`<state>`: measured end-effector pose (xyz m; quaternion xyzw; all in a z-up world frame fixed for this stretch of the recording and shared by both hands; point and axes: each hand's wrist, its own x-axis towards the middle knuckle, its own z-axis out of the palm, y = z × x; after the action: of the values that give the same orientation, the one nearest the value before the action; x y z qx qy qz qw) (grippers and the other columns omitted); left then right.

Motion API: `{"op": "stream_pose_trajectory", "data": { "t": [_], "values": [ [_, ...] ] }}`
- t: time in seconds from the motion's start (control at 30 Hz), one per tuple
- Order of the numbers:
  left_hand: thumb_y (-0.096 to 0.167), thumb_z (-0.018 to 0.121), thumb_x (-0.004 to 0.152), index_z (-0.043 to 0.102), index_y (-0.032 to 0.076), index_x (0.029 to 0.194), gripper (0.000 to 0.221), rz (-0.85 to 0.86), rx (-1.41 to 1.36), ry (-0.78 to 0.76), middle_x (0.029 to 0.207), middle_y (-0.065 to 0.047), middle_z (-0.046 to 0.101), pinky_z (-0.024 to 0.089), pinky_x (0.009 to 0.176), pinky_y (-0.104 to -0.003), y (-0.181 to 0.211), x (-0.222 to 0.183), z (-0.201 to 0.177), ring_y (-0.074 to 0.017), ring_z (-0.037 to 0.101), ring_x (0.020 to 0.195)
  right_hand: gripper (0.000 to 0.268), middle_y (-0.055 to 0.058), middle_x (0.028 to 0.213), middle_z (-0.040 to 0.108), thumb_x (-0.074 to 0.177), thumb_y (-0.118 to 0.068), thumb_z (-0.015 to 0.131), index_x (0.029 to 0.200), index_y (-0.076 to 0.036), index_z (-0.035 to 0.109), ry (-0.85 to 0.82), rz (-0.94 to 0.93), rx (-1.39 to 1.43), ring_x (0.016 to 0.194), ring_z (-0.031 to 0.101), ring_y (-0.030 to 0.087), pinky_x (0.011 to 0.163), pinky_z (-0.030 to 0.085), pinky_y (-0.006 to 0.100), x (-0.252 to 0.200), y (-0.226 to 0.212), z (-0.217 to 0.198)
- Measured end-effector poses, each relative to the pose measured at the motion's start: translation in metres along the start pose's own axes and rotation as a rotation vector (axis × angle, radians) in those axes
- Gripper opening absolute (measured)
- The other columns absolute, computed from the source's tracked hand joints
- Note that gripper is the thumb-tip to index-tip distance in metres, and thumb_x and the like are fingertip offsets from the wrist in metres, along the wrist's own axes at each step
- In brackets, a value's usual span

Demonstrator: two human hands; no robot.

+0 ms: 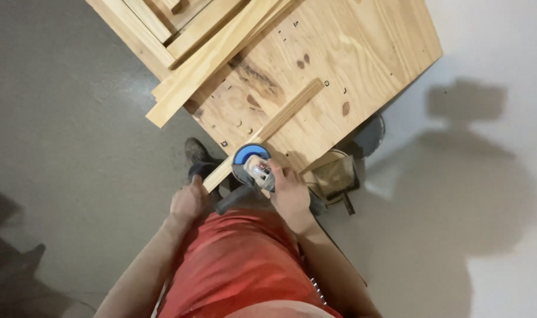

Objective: Sanding a wooden slat using an angle grinder with a sanding disc attachment on a workbench.

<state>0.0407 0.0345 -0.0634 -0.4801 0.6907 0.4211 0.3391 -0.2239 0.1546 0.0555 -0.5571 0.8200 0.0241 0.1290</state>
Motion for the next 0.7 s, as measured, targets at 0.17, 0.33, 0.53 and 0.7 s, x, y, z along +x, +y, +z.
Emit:
{"op": "stream_pose_trajectory", "data": {
  "t": [0.17, 0.33, 0.53, 0.7],
  "values": [
    [0.045, 0.041, 0.09, 0.05, 0.017, 0.123, 0.044, -0.029, 0.068, -0.026, 0.1, -0.016, 0.077, 0.061, 0.084, -0.056, 0.005, 0.001, -0.007, -0.041, 0.076, 0.099, 0.064, 0.015, 0.104, 0.069, 0.075, -0.016, 0.075, 0.134, -0.021, 0.05, -0.161, 0.413, 0.277, 0.1, 0.071, 0.041, 0.089, 0.056, 0.049, 0.052, 0.014, -0.056],
    [0.044, 0.041, 0.09, 0.048, 0.015, 0.122, 0.043, -0.038, 0.052, -0.048, 0.106, -0.018, 0.077, 0.059, 0.089, -0.056, 0.015, -0.011, -0.027, -0.0434, 0.075, 0.102, 0.072, 0.013, 0.112, 0.068, 0.076, -0.028, 0.074, 0.138, -0.029, 0.038, -0.296, 0.536, 0.128, 0.104, 0.071, 0.039, 0.092, 0.055, 0.05, 0.058, 0.009, -0.052],
    [0.042, 0.049, 0.089, 0.05, 0.012, 0.122, 0.045, -0.055, -0.008, -0.048, 0.108, -0.019, 0.077, 0.059, 0.09, -0.057, 0.025, -0.025, -0.034, -0.0445, 0.074, 0.105, 0.061, 0.013, 0.11, 0.069, 0.077, -0.024, 0.075, 0.132, -0.024, 0.049, -0.363, 0.438, 0.209, 0.103, 0.072, 0.038, 0.089, 0.057, 0.048, 0.047, -0.012, -0.034],
    [0.038, 0.055, 0.088, 0.049, 0.012, 0.125, 0.046, -0.062, 0.025, -0.021, 0.108, -0.018, 0.076, 0.06, 0.09, -0.056, 0.026, -0.02, -0.034, -0.0428, 0.074, 0.106, 0.049, 0.017, 0.113, 0.07, 0.081, -0.017, 0.071, 0.125, -0.018, 0.048, -0.222, 0.583, 0.189, 0.106, 0.07, 0.041, 0.096, 0.055, 0.053, 0.091, 0.032, -0.082]
  ]
}}
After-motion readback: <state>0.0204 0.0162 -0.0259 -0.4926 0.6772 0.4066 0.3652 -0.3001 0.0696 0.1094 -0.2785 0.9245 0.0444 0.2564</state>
